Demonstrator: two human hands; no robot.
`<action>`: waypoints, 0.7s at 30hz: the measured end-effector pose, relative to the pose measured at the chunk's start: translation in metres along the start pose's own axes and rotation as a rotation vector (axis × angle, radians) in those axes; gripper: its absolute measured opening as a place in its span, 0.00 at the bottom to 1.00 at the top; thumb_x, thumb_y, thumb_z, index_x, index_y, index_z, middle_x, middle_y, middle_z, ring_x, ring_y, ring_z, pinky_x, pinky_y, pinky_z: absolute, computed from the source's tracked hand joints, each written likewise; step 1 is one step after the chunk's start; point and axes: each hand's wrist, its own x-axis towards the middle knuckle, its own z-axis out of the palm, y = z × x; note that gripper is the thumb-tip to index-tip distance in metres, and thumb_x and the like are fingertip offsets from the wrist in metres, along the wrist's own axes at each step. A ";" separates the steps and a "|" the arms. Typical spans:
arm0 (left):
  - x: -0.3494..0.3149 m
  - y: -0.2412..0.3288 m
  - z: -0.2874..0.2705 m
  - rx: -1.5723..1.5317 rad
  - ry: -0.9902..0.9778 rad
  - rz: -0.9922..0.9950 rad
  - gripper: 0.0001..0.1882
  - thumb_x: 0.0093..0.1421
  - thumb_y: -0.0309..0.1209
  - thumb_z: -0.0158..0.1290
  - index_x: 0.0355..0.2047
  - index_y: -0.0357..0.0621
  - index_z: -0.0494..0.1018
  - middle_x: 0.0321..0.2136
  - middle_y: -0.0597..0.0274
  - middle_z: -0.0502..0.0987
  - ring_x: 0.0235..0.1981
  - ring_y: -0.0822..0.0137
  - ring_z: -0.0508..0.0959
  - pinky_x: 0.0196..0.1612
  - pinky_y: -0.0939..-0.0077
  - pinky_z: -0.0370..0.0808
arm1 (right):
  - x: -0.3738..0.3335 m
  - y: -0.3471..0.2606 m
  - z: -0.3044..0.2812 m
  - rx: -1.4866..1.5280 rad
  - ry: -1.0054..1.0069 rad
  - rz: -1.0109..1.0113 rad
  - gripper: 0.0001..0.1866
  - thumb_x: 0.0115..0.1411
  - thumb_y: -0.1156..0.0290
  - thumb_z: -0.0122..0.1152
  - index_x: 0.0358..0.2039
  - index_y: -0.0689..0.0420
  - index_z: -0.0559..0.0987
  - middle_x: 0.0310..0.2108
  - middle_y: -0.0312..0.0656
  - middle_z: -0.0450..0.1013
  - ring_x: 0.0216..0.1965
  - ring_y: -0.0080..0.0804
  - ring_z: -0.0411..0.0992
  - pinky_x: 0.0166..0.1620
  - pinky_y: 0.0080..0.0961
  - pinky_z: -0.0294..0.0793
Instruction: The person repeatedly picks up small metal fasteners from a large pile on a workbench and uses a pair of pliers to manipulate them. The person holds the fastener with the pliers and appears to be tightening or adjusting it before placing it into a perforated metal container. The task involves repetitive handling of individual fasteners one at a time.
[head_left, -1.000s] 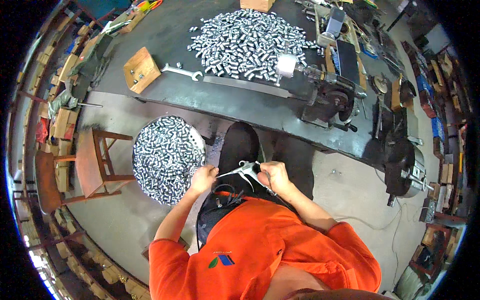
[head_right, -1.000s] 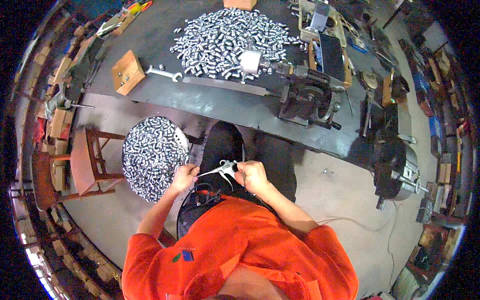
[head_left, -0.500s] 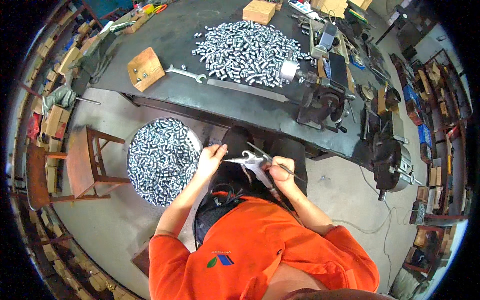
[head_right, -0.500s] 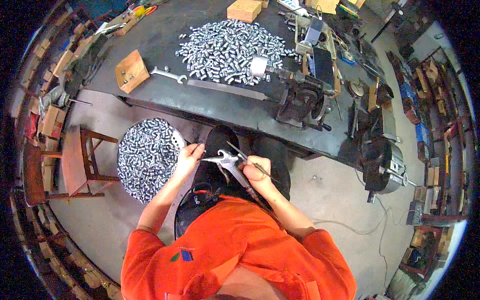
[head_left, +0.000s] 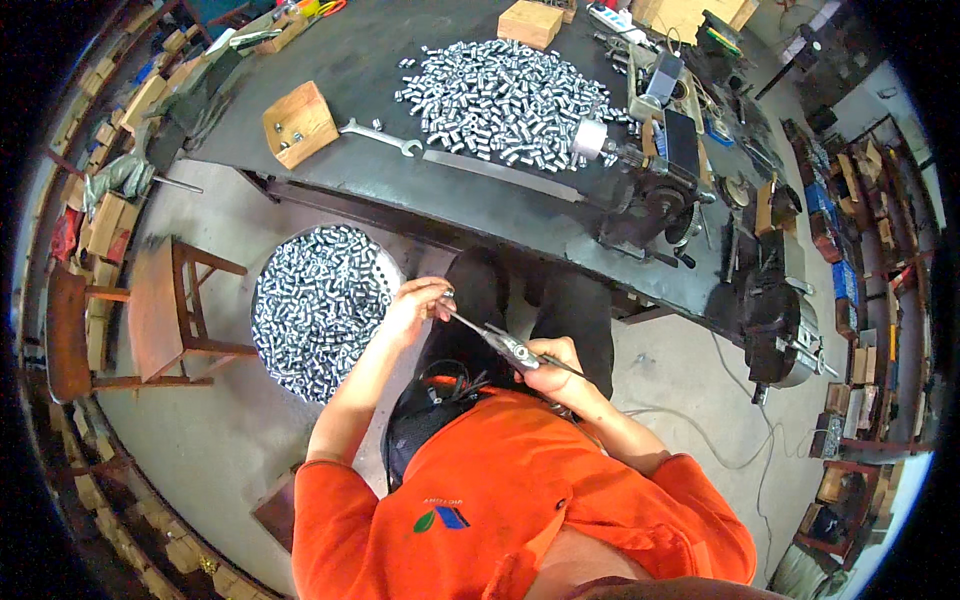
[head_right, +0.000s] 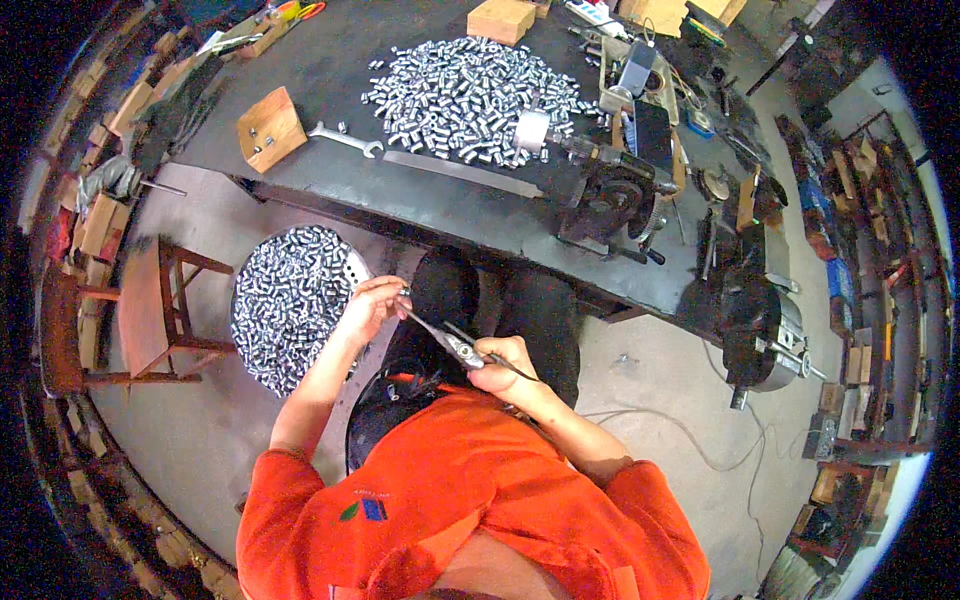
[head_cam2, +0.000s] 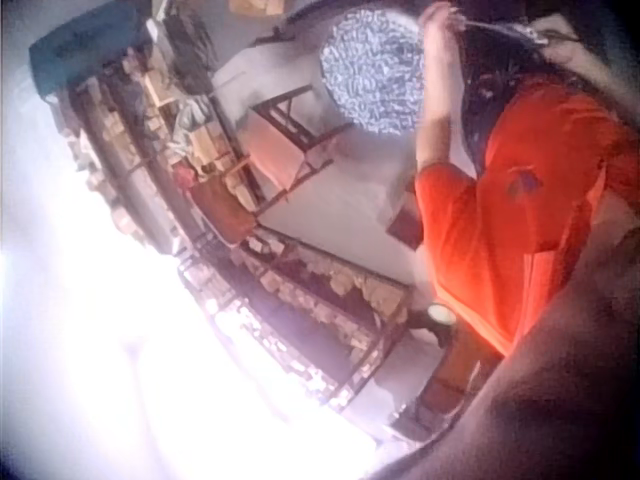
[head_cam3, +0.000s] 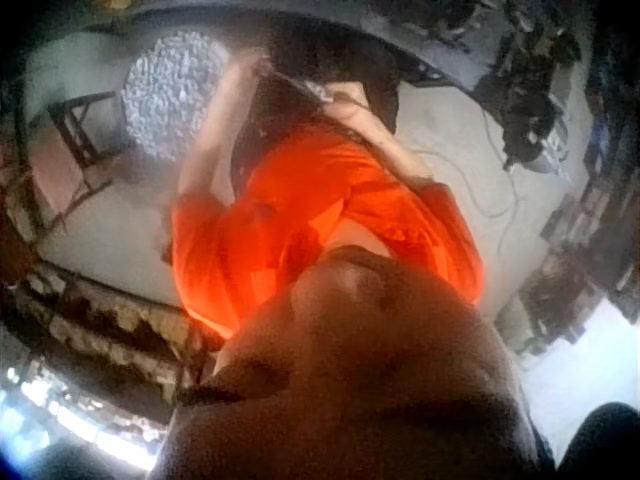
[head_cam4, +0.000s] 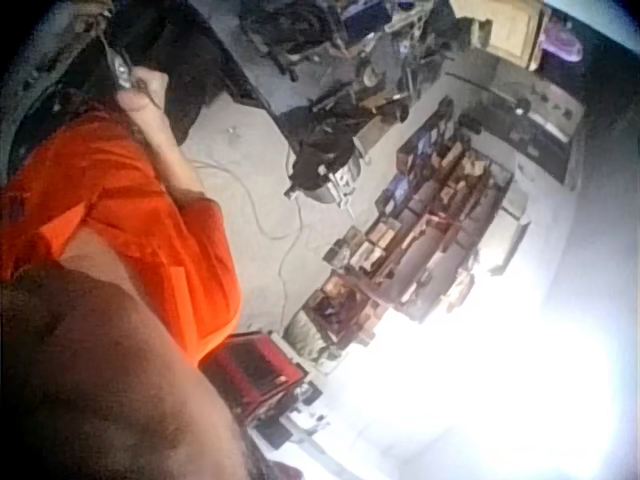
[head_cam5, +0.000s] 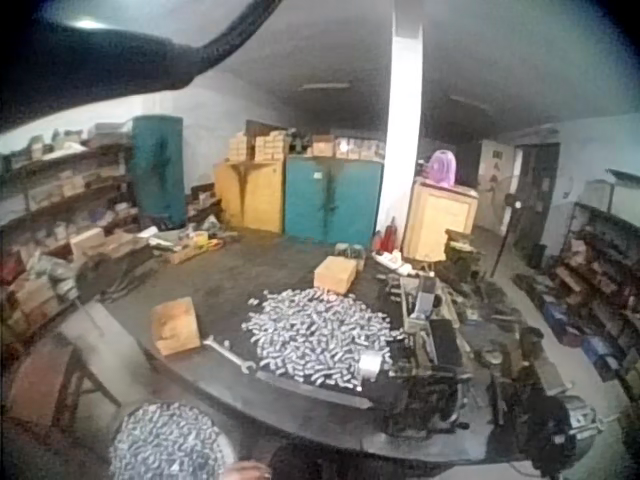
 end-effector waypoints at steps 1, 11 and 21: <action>0.007 -0.008 -0.015 0.014 -0.060 -0.022 0.10 0.55 0.30 0.50 0.34 0.37 0.73 0.20 0.56 0.75 0.21 0.66 0.75 0.25 0.76 0.71 | -0.001 0.005 0.001 -0.053 0.023 -0.025 0.10 0.38 0.72 0.56 0.12 0.61 0.65 0.10 0.37 0.55 0.14 0.22 0.54 0.19 0.26 0.52; 0.007 -0.019 -0.030 0.018 0.081 -0.148 0.08 0.54 0.30 0.52 0.31 0.38 0.73 0.15 0.67 0.68 0.16 0.72 0.66 0.19 0.79 0.61 | 0.000 0.008 0.001 -0.234 0.064 -0.120 0.06 0.38 0.77 0.53 0.12 0.61 0.65 0.11 0.43 0.55 0.11 0.28 0.55 0.17 0.26 0.53; 0.011 -0.025 -0.036 0.114 -0.058 -0.233 0.09 0.57 0.33 0.51 0.29 0.40 0.72 0.12 0.72 0.62 0.14 0.77 0.61 0.18 0.81 0.58 | 0.003 0.001 -0.002 -0.181 -0.030 -0.071 0.06 0.38 0.75 0.54 0.14 0.63 0.68 0.11 0.41 0.55 0.13 0.24 0.55 0.18 0.25 0.54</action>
